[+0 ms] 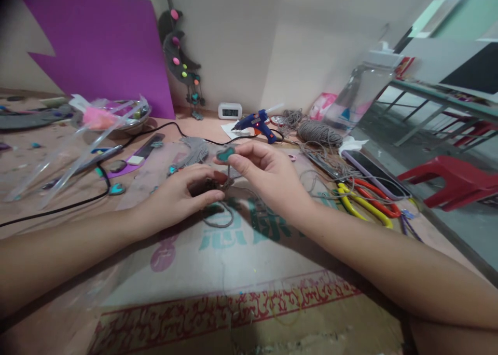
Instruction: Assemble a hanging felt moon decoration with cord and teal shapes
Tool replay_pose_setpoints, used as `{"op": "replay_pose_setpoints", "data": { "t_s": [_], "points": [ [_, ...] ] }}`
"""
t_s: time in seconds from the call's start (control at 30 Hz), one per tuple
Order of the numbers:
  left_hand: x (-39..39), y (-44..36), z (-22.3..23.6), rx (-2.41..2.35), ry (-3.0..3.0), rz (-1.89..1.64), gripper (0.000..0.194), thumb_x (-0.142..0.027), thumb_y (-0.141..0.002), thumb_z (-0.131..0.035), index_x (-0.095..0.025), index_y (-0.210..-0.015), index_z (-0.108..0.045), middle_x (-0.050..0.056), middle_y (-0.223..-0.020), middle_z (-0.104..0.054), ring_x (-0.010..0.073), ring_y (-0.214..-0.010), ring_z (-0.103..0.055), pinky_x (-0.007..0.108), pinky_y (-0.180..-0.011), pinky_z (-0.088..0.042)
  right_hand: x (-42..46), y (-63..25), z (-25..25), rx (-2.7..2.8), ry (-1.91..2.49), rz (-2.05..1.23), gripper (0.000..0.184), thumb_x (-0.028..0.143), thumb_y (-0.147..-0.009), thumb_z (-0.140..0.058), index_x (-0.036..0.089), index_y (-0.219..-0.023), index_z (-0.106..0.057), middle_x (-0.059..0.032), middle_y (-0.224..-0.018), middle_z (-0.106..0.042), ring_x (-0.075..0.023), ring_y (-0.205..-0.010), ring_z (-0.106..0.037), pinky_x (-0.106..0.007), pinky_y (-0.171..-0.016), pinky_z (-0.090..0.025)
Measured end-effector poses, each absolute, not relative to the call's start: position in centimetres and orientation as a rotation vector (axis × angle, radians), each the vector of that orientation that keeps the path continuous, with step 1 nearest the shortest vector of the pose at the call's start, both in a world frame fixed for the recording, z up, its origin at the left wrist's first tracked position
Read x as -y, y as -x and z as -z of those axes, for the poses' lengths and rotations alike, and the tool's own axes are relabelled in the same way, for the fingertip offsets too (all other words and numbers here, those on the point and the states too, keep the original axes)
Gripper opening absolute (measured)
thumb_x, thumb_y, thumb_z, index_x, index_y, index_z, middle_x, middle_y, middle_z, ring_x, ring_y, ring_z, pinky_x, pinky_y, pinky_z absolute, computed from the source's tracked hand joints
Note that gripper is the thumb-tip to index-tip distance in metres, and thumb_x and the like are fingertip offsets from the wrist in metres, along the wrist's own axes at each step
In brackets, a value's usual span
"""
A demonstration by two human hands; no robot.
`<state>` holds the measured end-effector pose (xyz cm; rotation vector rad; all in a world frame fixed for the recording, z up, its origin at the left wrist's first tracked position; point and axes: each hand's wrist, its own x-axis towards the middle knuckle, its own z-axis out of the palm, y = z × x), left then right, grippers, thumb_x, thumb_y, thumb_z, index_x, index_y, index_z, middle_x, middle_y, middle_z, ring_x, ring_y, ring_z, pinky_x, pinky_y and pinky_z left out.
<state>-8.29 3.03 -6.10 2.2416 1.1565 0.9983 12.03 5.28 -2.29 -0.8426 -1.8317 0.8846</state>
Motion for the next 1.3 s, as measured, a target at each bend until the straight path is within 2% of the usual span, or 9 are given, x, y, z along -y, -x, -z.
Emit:
{"op": "replay_pose_setpoints", "data": {
  "t_s": [0.13,0.33,0.57,0.73,0.83,1.0,1.3],
  "points": [
    [-3.0,8.2,6.1,-1.155,-2.284,-0.979,0.023,-0.039,-0.089,-0.067,-0.022,-0.103,-0.072,0.004,-0.106,-0.075,0.0227,-0.102,-0.066,0.041,-0.093,-0.048,-5.3,-12.0,2.5,1.808,0.852,-0.883,0.017,0.039,-0.09,-0.068,0.022,-0.086,-0.067,-0.002,-0.09,-0.076,-0.019,-0.087,-0.071,-0.038,-0.087,-0.057],
    [-3.0,8.1,5.8,-1.111,-2.346,-0.918,0.014,-0.032,-0.092,-0.064,-0.024,-0.097,-0.075,0.002,-0.098,-0.077,0.0203,-0.094,-0.066,0.038,-0.089,-0.047,-5.2,-11.9,2.9,1.756,0.89,-0.895,0.015,0.037,-0.087,-0.072,0.022,-0.085,-0.071,-0.0016,-0.088,-0.074,-0.0179,-0.087,-0.069,-0.035,-0.084,-0.057],
    [-3.1,8.3,6.1,-1.116,-2.342,-0.909,0.023,-0.04,-0.089,-0.068,-0.023,-0.101,-0.074,0.003,-0.1,-0.077,0.0216,-0.096,-0.066,0.038,-0.091,-0.045,-5.4,-11.7,3.7,1.638,0.848,-1.029,0.019,0.038,-0.079,-0.079,0.022,-0.083,-0.07,0.0002,-0.086,-0.071,-0.0154,-0.082,-0.065,-0.032,-0.081,-0.055],
    [-3.1,8.2,6.1,-1.125,-2.294,-0.907,0.02,-0.032,-0.092,-0.063,-0.022,-0.104,-0.076,0.004,-0.099,-0.077,0.0211,-0.096,-0.066,0.038,-0.092,-0.047,-5.2,-11.5,3.6,1.568,0.783,-1.094,0.019,0.037,-0.079,-0.08,0.022,-0.082,-0.069,0.0016,-0.086,-0.069,-0.0145,-0.085,-0.064,-0.031,-0.085,-0.052],
    [-3.1,8.1,6.1,-1.114,-2.172,-0.899,0.025,-0.033,-0.092,-0.061,-0.022,-0.11,-0.074,0.004,-0.104,-0.077,0.021,-0.098,-0.067,0.037,-0.092,-0.049,-5.1,-11.6,3.1,1.553,0.774,-1.123,0.021,0.04,-0.079,-0.08,0.023,-0.08,-0.068,0.0022,-0.083,-0.066,-0.0141,-0.084,-0.062,-0.032,-0.086,-0.05],
    [-3.0,8.1,6.3,-1.086,-1.864,-0.898,0.04,-0.038,-0.093,-0.06,-0.018,-0.128,-0.064,0.007,-0.111,-0.076,0.0208,-0.101,-0.07,0.036,-0.094,-0.052,-5.2,-11.9,1.6,1.548,0.796,-1.155,0.028,0.046,-0.079,-0.079,0.023,-0.076,-0.065,0.0022,-0.077,-0.062,-0.0139,-0.078,-0.059,-0.031,-0.084,-0.05],
    [-2.8,8.2,6.0,-1.182,-1.986,-0.955,0.03,-0.041,-0.094,-0.059,-0.022,-0.115,-0.07,0.005,-0.116,-0.072,0.0212,-0.109,-0.065,0.039,-0.1,-0.048,-5.3,-12.0,1.5,1.508,0.752,-1.136,0.019,0.037,-0.08,-0.079,0.023,-0.074,-0.067,0.0025,-0.078,-0.064,-0.0135,-0.081,-0.059,-0.03,-0.084,-0.048]
  ]
}}
